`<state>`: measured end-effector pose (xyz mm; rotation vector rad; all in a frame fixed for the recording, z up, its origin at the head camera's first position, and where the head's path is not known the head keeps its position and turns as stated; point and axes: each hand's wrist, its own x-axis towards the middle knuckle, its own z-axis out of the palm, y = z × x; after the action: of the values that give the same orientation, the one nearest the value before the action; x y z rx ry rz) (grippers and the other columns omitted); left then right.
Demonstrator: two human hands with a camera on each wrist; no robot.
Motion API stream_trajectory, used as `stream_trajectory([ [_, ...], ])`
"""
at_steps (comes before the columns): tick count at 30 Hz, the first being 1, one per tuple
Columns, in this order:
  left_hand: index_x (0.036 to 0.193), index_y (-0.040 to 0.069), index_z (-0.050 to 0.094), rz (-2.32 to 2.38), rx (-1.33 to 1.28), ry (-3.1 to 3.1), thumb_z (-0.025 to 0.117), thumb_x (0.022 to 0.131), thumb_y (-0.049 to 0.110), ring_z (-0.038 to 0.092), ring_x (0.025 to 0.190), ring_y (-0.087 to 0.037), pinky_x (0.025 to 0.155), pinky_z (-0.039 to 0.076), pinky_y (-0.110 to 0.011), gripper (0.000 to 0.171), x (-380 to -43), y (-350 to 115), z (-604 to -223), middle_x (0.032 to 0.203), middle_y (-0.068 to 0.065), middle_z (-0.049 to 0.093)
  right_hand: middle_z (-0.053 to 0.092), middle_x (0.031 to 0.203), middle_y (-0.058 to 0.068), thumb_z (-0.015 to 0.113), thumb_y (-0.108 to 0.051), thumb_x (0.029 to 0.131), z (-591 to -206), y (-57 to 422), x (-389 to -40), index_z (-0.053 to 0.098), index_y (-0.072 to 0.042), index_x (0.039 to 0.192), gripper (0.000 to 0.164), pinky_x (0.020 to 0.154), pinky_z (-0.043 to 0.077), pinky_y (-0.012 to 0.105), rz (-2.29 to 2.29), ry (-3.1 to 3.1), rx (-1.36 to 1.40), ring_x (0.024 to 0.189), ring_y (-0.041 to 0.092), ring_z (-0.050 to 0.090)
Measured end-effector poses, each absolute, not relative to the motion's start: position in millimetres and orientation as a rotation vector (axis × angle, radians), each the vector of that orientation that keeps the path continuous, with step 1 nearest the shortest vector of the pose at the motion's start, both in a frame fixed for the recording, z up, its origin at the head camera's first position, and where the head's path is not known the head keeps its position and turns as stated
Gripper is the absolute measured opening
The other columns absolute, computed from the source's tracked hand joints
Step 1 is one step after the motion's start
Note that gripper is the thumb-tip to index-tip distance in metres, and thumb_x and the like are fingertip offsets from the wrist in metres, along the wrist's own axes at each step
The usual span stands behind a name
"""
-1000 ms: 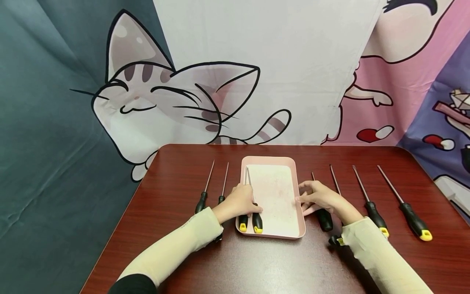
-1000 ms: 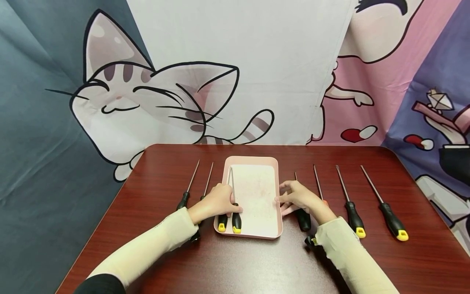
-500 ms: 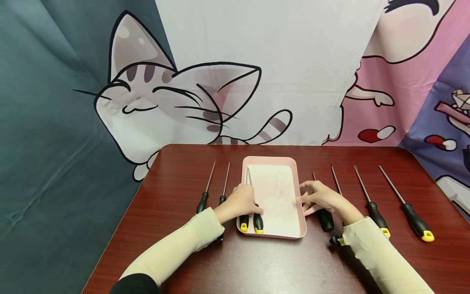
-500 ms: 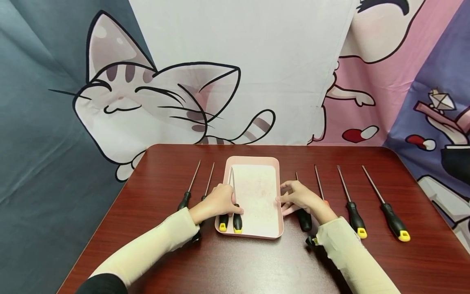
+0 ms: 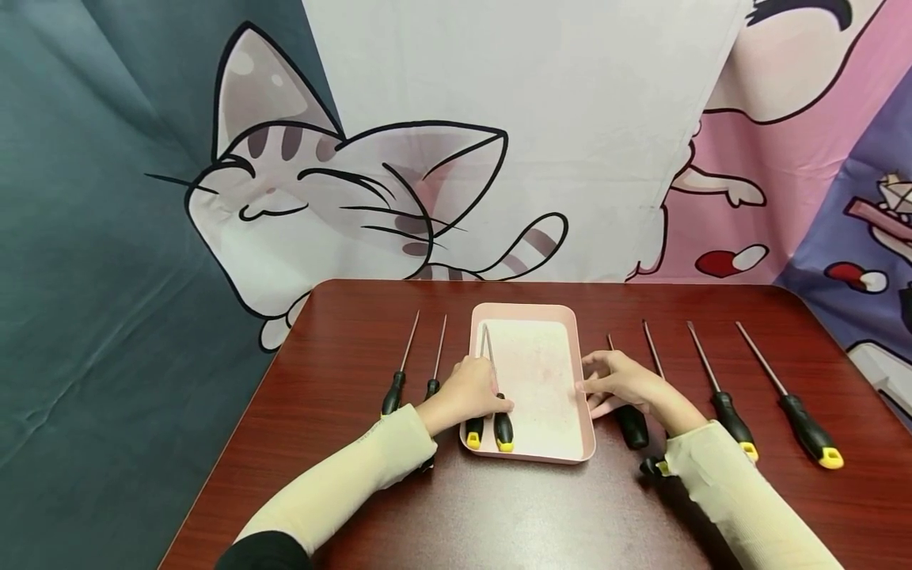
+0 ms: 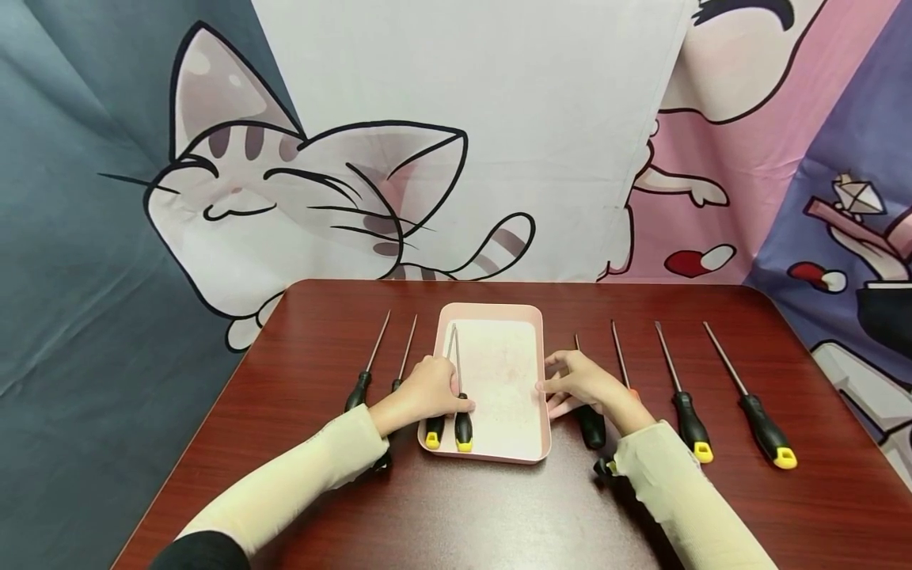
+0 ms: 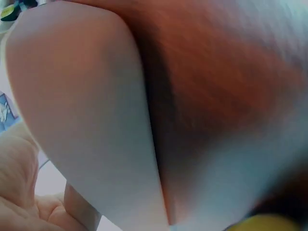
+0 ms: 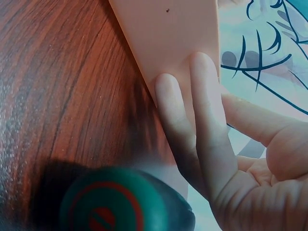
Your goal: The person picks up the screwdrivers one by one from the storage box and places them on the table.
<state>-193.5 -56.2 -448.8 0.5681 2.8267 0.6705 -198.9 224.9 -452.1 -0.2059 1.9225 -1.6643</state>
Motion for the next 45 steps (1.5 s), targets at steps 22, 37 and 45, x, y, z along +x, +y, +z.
stream_trajectory([
  [22,0.056,0.014,0.059,0.517,0.559,2.844,0.08,0.078,0.043,0.054,0.045,-0.008,0.057,0.05,-0.022,0.042,-188.4,-48.6,-445.7,0.044,0.006,0.053,0.063,0.088,0.018,0.06,0.004,0.095,-452.0,224.8,-198.1,0.02,0.023,0.14,0.063,0.065,0.062,0.043,-1.663,1.922,-0.21,0.067,0.023,0.068],
  [37,0.06,0.011,0.061,0.668,0.506,2.746,0.079,0.08,0.033,0.058,0.039,-0.006,0.06,0.054,-0.018,0.036,-193.4,-50.0,-447.6,0.039,0.006,0.054,0.063,0.087,0.016,0.059,0.004,0.095,-451.3,224.9,-198.3,0.021,0.023,0.14,0.061,0.065,0.062,0.043,-1.667,1.922,-0.213,0.066,0.022,0.068],
  [45,0.059,0.011,0.062,0.599,0.524,2.731,0.08,0.082,0.04,0.057,0.042,-0.003,0.078,0.056,-0.027,0.042,-197.1,-49.6,-448.5,0.039,0.006,0.055,0.063,0.086,0.016,0.059,0.004,0.095,-451.6,224.6,-198.5,0.021,0.023,0.14,0.061,0.064,0.062,0.043,-1.665,1.922,-0.216,0.066,0.022,0.068],
])
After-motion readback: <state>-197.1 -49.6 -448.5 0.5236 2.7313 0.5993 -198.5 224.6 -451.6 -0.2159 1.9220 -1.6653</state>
